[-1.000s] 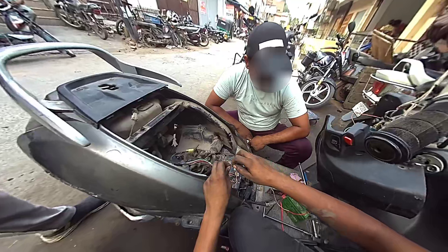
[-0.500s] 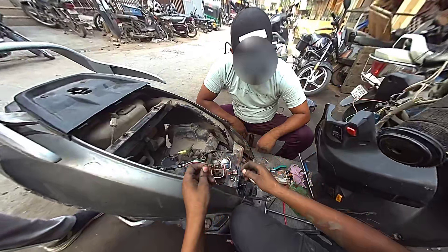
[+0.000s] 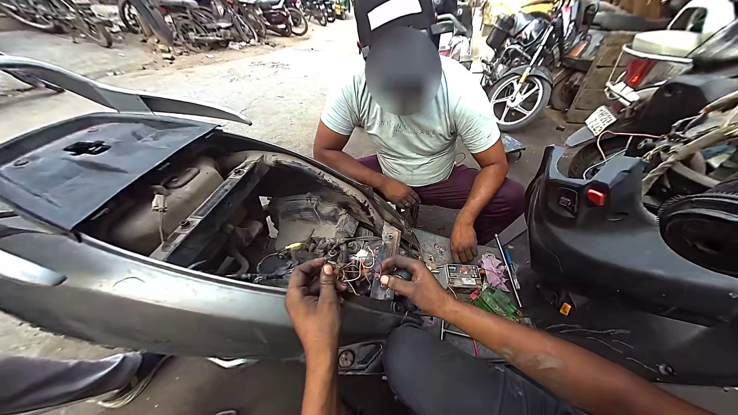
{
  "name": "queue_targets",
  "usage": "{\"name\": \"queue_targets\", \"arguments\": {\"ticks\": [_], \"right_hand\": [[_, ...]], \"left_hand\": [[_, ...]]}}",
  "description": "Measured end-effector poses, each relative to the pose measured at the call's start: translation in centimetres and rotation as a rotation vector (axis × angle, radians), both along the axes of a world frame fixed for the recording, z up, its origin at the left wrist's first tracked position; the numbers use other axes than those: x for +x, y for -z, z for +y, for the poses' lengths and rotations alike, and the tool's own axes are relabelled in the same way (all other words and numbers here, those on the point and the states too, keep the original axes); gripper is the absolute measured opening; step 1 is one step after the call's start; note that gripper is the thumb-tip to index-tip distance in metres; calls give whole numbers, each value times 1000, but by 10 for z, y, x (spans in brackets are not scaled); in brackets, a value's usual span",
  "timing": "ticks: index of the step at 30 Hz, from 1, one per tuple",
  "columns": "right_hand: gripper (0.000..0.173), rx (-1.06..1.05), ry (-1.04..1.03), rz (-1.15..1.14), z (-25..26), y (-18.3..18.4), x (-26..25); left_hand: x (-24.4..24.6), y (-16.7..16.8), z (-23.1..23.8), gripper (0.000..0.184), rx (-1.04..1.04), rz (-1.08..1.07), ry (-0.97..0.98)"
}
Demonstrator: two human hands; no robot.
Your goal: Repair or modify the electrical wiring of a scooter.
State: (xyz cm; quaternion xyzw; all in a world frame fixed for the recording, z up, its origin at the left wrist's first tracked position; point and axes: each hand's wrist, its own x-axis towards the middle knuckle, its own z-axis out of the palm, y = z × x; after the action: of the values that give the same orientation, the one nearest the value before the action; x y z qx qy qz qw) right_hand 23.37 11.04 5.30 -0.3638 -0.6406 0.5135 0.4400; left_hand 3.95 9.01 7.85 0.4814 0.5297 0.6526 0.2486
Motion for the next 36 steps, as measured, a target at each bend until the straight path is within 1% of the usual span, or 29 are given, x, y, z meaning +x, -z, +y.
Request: {"name": "queue_targets", "arguments": {"ticks": [2, 4, 6, 7, 8, 10, 12, 15, 17, 20, 22, 26, 29, 32, 34, 36], "right_hand": [[22, -51, 3, 12, -1, -5, 0], [17, -95, 42, -9, 1, -8, -1], [12, -107, 78, -20, 3, -10, -3], [11, -92, 88, -28, 5, -10, -3], [10, -71, 87, -44, 6, -10, -2], [10, -48, 75, -83, 10, -14, -1], [10, -57, 72, -108, 12, -20, -1], [9, -85, 68, -131, 13, -29, 1], [8, -89, 50, -147, 13, -31, 3], [8, -54, 24, -142, 13, -25, 4], [7, -69, 18, -125, 11, -24, 4], [8, -206, 41, 26, 8, -27, 2], [11, -275, 49, 45, 9, -26, 3], [12, -188, 50, -33, 8, -21, 6], [19, -83, 61, -147, 8, -13, 11], [26, -80, 50, -203, 6, -5, 16]], "left_hand": [[2, 1, 0, 27, 5, 43, -16], [4, 1, -2, 40, 4, 133, -52], [7, 2, -6, 51, 52, 349, -140], [8, 4, -8, 50, 136, 476, -188], [11, 5, -10, 44, 242, 572, -215], [22, 5, -15, 31, 356, 692, -205], [36, 8, -17, 25, 312, 793, -156], [47, 22, -14, 25, 176, 911, -151], [45, 30, -10, 27, 125, 910, -137], [40, 40, -3, 22, 124, 849, -81], [40, 41, -3, 20, 123, 827, -83], [45, 30, -10, 17, 68, 852, -126], [43, 33, -11, 20, 32, 831, -82], [35, 36, -11, 25, 55, 789, -7], [32, 36, -9, 24, 76, 726, 11], [32, 35, -9, 23, 78, 632, 32]]}}
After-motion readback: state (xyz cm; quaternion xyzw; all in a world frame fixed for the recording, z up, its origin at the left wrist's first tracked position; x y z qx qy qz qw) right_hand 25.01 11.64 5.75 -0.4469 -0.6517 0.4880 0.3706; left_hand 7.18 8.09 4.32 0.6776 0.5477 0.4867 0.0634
